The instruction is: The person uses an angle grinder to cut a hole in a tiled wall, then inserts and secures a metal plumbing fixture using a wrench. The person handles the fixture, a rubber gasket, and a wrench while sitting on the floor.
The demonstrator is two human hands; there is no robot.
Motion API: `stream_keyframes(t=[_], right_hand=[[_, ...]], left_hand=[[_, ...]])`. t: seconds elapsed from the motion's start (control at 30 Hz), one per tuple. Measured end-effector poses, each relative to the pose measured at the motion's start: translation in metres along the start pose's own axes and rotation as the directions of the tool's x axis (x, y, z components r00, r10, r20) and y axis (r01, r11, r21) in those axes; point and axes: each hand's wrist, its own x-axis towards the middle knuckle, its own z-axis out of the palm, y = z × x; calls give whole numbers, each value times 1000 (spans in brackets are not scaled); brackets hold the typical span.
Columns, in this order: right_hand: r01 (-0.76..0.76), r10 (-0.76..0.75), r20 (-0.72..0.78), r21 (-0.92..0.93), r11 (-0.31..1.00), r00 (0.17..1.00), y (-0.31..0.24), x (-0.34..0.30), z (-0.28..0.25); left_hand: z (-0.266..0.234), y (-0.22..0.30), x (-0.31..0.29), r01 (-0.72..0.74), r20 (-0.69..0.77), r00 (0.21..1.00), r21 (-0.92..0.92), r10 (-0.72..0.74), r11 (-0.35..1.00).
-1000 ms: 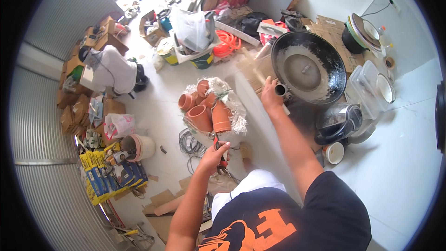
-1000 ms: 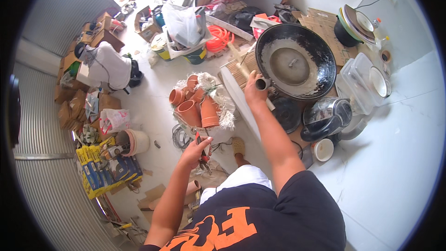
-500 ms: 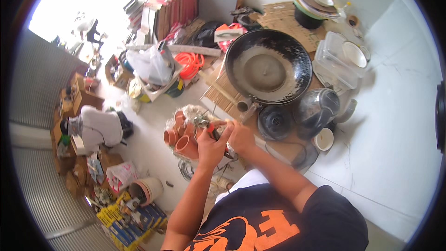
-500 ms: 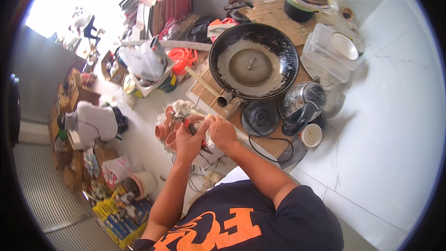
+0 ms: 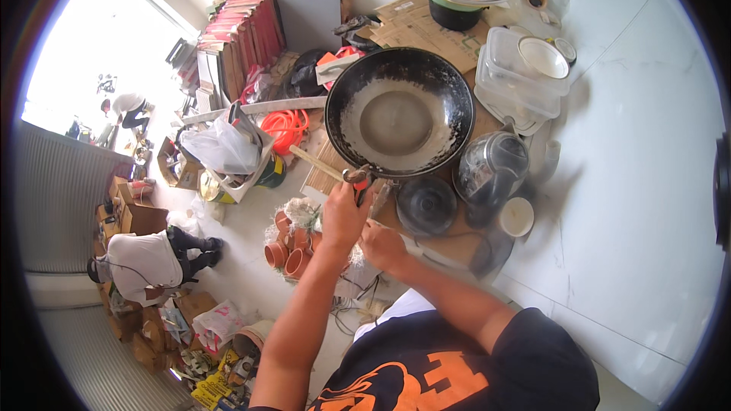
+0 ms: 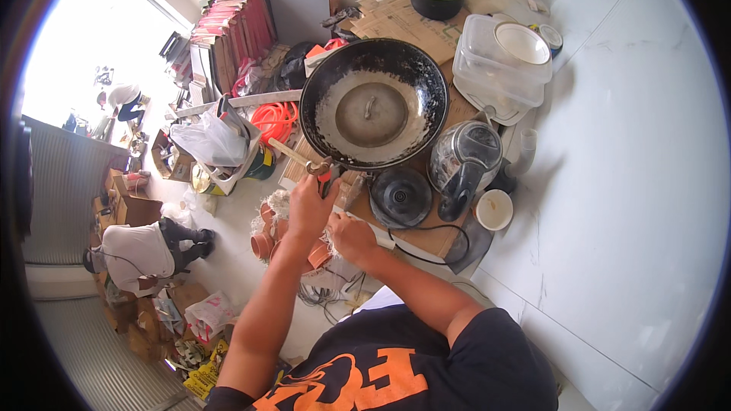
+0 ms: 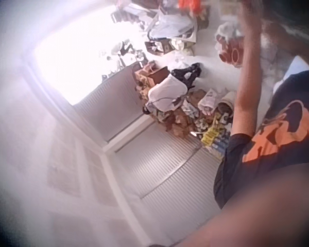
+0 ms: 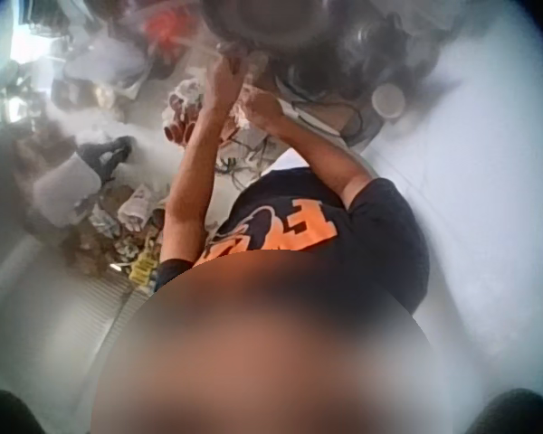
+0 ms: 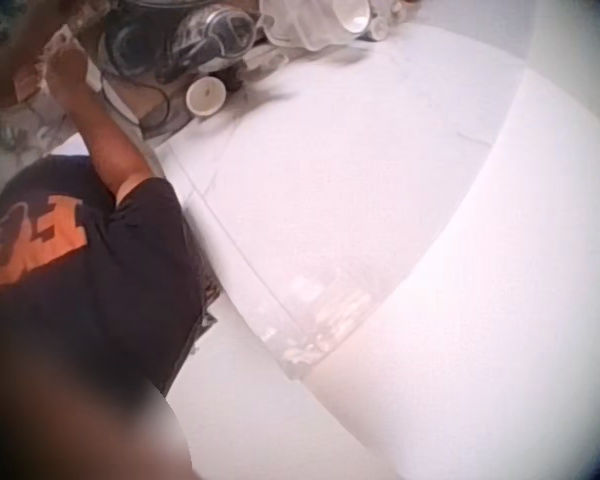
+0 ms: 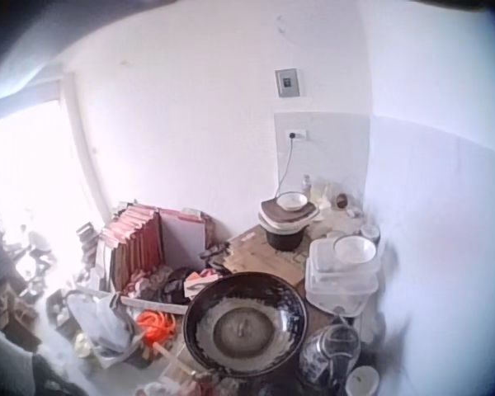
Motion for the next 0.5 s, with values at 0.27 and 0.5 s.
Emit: stream_keyframes(t=[0.27, 0.5], right_hand=[[-141, 141, -7, 39, 989, 990, 1, 16, -21], [-69, 66, -74, -38, 997, 995, 5, 68, -33]], left_hand=[[28, -4, 70, -142, -12, 990, 61, 143, 988], [15, 16, 87, -28, 70, 997, 104, 20, 994]])
